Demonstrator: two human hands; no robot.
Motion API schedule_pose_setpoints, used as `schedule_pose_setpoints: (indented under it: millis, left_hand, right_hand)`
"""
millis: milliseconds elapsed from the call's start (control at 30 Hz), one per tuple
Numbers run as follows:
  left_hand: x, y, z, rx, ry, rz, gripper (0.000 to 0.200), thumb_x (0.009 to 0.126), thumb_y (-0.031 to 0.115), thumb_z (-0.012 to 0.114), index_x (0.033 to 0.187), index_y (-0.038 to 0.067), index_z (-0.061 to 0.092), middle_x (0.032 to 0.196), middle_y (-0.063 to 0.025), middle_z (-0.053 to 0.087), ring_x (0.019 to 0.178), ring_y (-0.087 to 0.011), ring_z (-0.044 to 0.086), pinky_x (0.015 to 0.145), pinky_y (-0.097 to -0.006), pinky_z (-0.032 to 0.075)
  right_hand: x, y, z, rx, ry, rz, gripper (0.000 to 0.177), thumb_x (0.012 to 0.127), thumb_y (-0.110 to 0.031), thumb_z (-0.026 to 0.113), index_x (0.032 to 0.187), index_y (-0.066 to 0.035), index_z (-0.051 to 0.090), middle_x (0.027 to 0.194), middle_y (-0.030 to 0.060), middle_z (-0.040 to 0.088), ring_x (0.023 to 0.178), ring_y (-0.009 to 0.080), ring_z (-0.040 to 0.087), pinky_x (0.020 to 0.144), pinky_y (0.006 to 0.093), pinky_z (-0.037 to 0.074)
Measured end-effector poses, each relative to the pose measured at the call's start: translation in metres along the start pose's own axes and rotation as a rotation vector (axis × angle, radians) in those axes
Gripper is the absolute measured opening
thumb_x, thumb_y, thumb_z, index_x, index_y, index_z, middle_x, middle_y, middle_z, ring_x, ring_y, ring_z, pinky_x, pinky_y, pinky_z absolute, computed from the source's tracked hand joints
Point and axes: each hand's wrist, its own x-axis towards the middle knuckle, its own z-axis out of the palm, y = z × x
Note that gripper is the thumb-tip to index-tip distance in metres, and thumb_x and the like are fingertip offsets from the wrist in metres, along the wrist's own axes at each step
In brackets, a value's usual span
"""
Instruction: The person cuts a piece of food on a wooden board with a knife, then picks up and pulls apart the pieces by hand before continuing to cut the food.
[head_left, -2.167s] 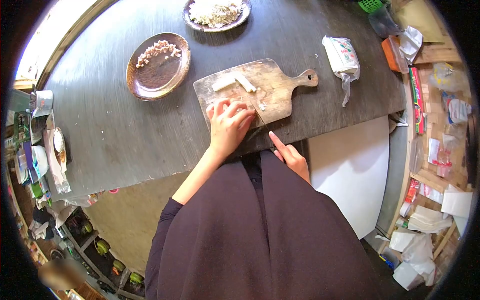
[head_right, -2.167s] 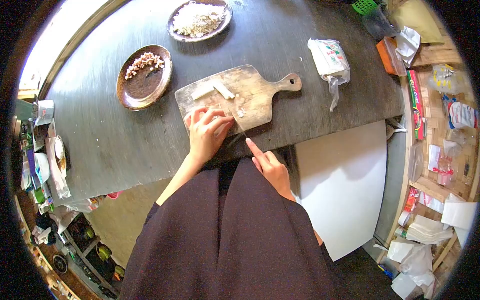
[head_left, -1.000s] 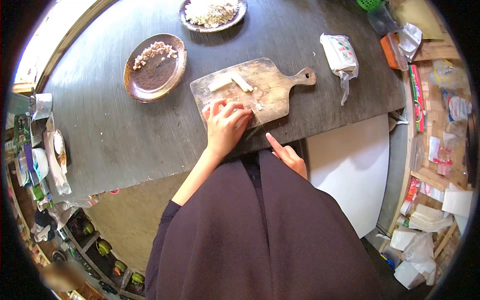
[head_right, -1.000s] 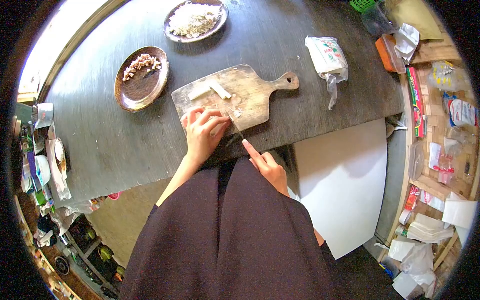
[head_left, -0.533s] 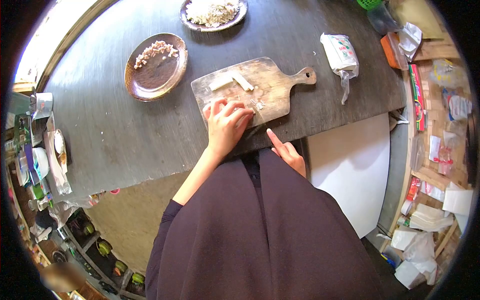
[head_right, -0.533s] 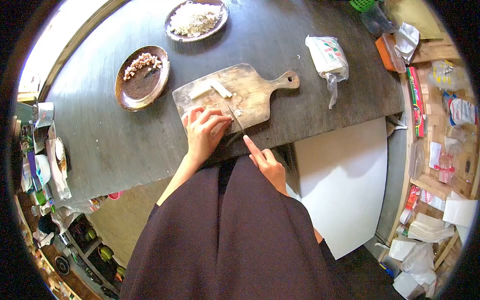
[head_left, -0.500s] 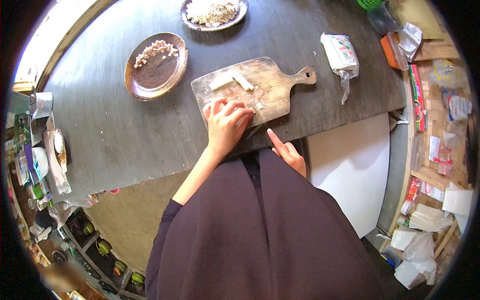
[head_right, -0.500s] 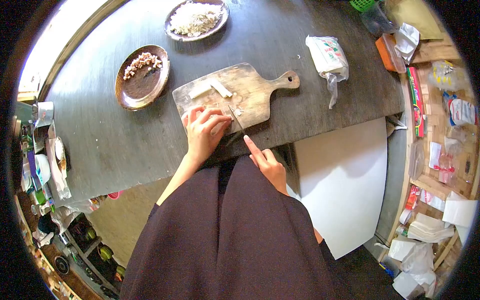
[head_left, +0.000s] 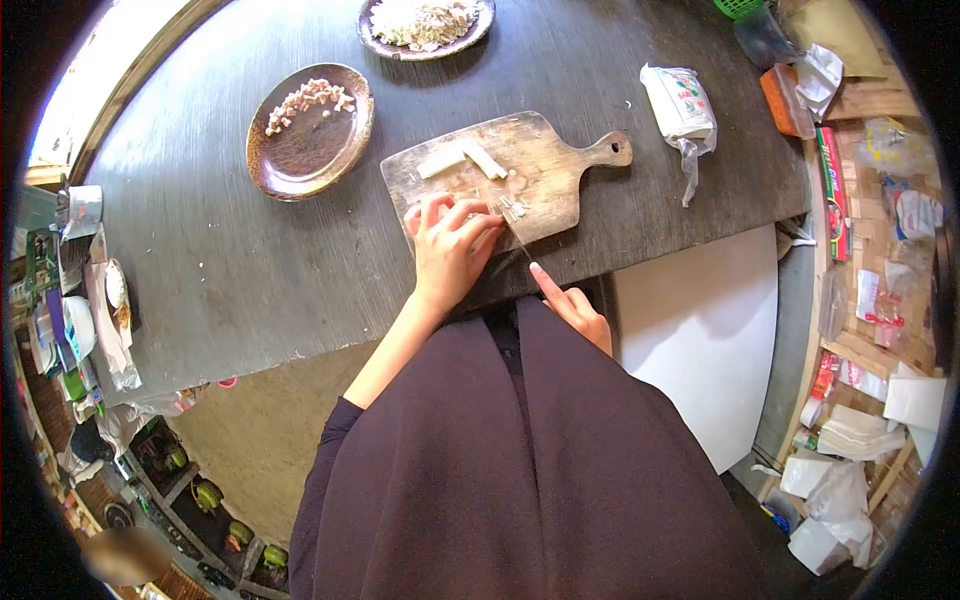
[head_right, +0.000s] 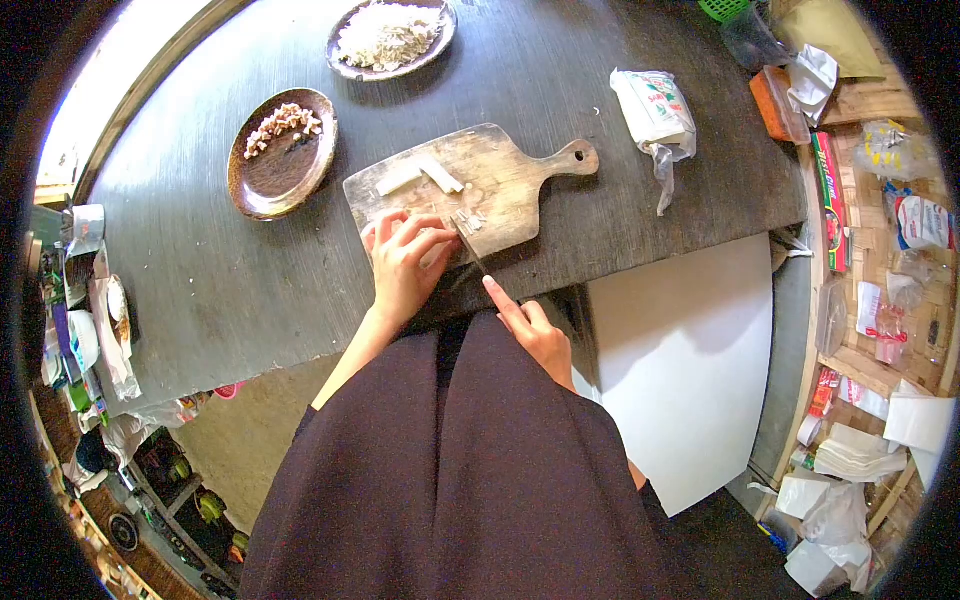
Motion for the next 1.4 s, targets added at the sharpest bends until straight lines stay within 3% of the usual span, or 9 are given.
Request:
schedule_pose_setpoints:
  millis: [167,1000,1067,1400]
  left_hand:
    - [-0.001,0.0,0.001,0.003,-0.005,-0.002,0.019,0.077,0.018,0.081,0.095,0.023,0.076,0.104,0.0084,0.069,0.109,-0.024,0.055,0.097,-0.0446,0.035]
    - [-0.001,0.0,0.001,0.003,-0.006,-0.003,0.017,0.077,0.018,0.081,0.093,0.022,0.076,0.105,0.0078,0.069,0.109,-0.0242,0.055,0.096,-0.0447,0.035]
    - [-0.002,0.0,0.001,-0.004,-0.02,-0.026,0.02,0.075,0.017,0.082,0.094,0.023,0.077,0.106,0.0074,0.07,0.112,-0.0283,0.056,0.099,-0.0456,0.035]
    - [-0.002,-0.002,0.002,0.007,0.008,0.003,0.016,0.077,0.019,0.08,0.092,0.022,0.076,0.104,0.0084,0.07,0.108,-0.0245,0.055,0.096,-0.0444,0.035]
  right_hand:
    - [0.012,-0.01,-0.004,0.006,-0.045,0.061,0.06,0.097,-0.02,0.064,0.152,-0.039,0.049,0.083,0.0088,0.053,0.07,0.0351,0.07,0.063,0.0465,0.057]
    - [0.005,0.002,0.007,-0.019,-0.004,-0.015,0.06,0.098,-0.018,0.064,0.152,-0.038,0.048,0.085,0.0087,0.056,0.071,0.0342,0.071,0.066,0.0459,0.059]
    - [0.012,-0.009,-0.001,-0.005,-0.031,0.039,0.06,0.098,-0.019,0.064,0.152,-0.038,0.049,0.084,0.0082,0.055,0.07,0.0335,0.07,0.065,0.045,0.058]
    - [0.009,-0.008,-0.004,-0.018,-0.025,0.035,0.06,0.098,-0.02,0.065,0.152,-0.039,0.048,0.083,0.0075,0.054,0.07,0.0331,0.069,0.065,0.0458,0.058]
